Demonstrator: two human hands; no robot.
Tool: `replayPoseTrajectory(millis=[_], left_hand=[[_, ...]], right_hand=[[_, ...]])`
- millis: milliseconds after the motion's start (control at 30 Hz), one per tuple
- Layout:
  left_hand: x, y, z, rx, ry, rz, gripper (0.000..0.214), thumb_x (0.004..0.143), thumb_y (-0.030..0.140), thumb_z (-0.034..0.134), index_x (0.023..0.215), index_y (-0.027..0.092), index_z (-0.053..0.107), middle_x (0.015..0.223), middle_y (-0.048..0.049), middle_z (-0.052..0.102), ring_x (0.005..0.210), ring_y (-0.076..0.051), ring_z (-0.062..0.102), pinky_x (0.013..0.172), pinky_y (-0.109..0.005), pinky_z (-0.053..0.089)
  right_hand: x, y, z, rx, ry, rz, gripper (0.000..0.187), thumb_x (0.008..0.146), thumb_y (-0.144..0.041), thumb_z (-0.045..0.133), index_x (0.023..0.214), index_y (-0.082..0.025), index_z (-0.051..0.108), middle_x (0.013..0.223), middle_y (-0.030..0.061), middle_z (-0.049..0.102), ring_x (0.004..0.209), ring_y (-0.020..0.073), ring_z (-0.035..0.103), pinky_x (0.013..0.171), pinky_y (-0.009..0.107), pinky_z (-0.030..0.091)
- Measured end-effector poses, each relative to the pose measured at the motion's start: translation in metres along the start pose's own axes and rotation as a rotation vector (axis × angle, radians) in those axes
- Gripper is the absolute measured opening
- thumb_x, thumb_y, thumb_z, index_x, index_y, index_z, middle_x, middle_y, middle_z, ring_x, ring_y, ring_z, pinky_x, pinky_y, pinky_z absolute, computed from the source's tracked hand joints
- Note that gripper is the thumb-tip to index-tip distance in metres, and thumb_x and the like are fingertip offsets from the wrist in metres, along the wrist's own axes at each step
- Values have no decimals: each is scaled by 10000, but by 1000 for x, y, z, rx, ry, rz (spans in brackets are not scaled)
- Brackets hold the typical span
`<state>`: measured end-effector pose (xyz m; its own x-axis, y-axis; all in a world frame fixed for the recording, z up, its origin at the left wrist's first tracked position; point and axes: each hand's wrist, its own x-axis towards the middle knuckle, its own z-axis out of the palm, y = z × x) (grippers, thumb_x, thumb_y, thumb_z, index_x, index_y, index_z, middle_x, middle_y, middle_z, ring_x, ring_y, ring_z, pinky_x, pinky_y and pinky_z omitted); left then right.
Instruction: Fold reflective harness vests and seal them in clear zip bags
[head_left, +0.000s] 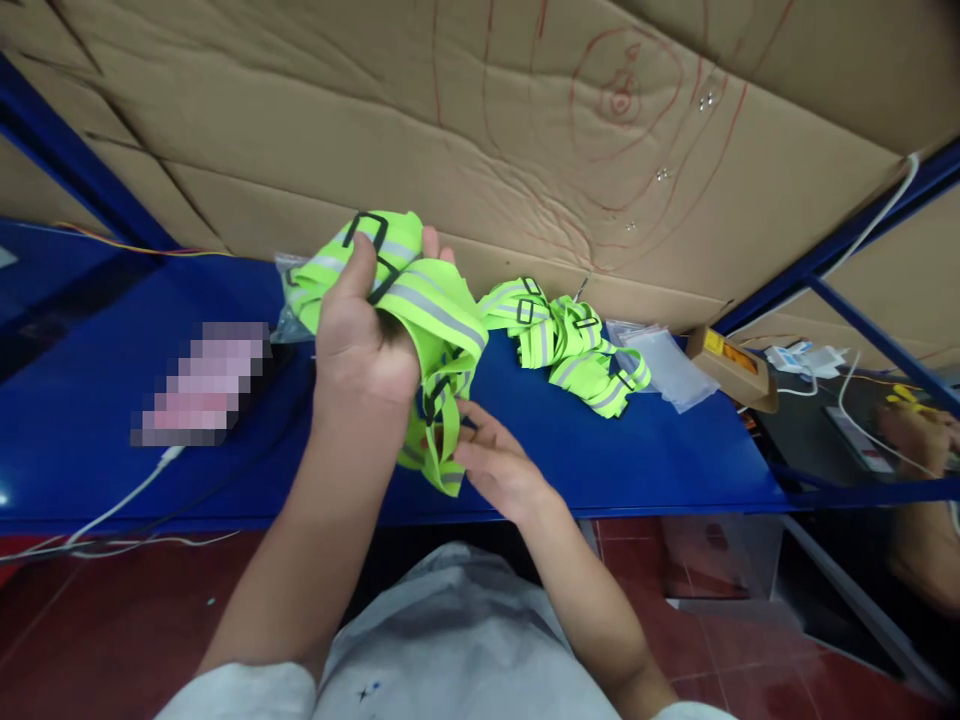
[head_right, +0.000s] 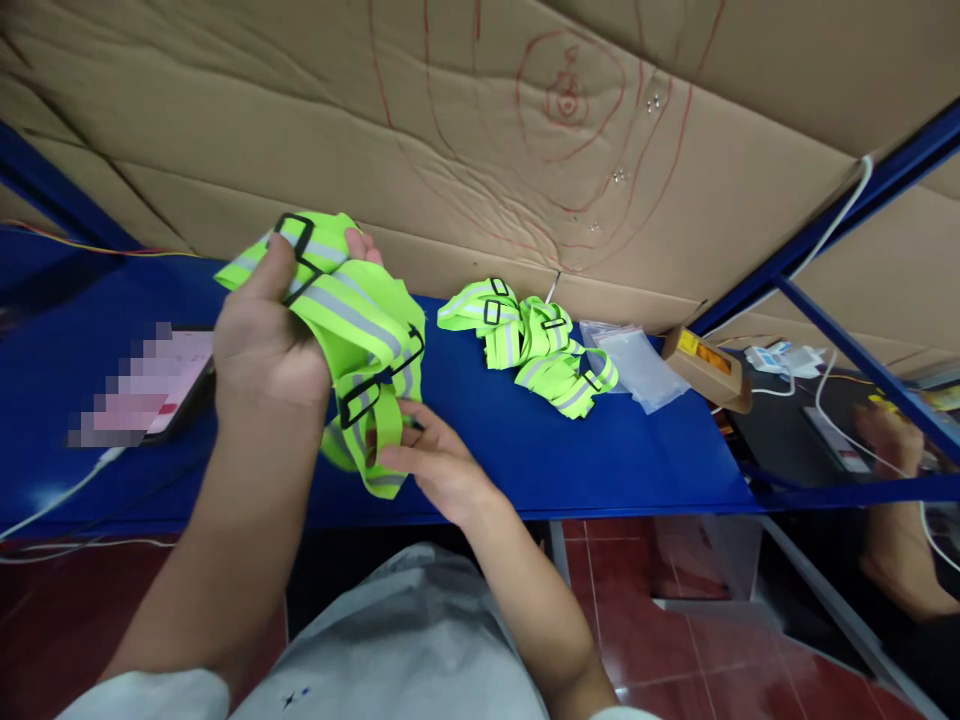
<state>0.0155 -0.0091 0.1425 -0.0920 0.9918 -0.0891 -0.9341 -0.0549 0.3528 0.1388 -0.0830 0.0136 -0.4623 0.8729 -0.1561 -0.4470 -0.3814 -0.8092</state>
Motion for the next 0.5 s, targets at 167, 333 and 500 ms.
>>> replayPoseTrajectory(millis=[167,333,500], left_hand=[[2,8,-7,65,97,-52,458,1093,353,484,1448,64,506,1021,-84,780,979,-146,744,1067,-298,559],[7,22,-29,375,46,3,379,1028,401,589,1295,145,672,1067,-64,820,1308,-218,650,1162,-328,510],[23,25,-52,446,-93,9,374,1017,430,577,1314,232,686,1057,27,835,1511,-209,458,1268,-321,388]], right_hand=[[-18,9,-6,-91,1,68,459,628,-402,976,981,-194,768,917,12,769,781,138,691,758,259,550],[-44,-10,-38,-301,39,38,439,709,-427,929,1011,-178,730,870,9,732,767,145,661,717,262,509],[-60,-19,-55,-564,60,90,419,755,-428,893,962,-169,638,763,-55,560,648,78,468,598,216,353]])
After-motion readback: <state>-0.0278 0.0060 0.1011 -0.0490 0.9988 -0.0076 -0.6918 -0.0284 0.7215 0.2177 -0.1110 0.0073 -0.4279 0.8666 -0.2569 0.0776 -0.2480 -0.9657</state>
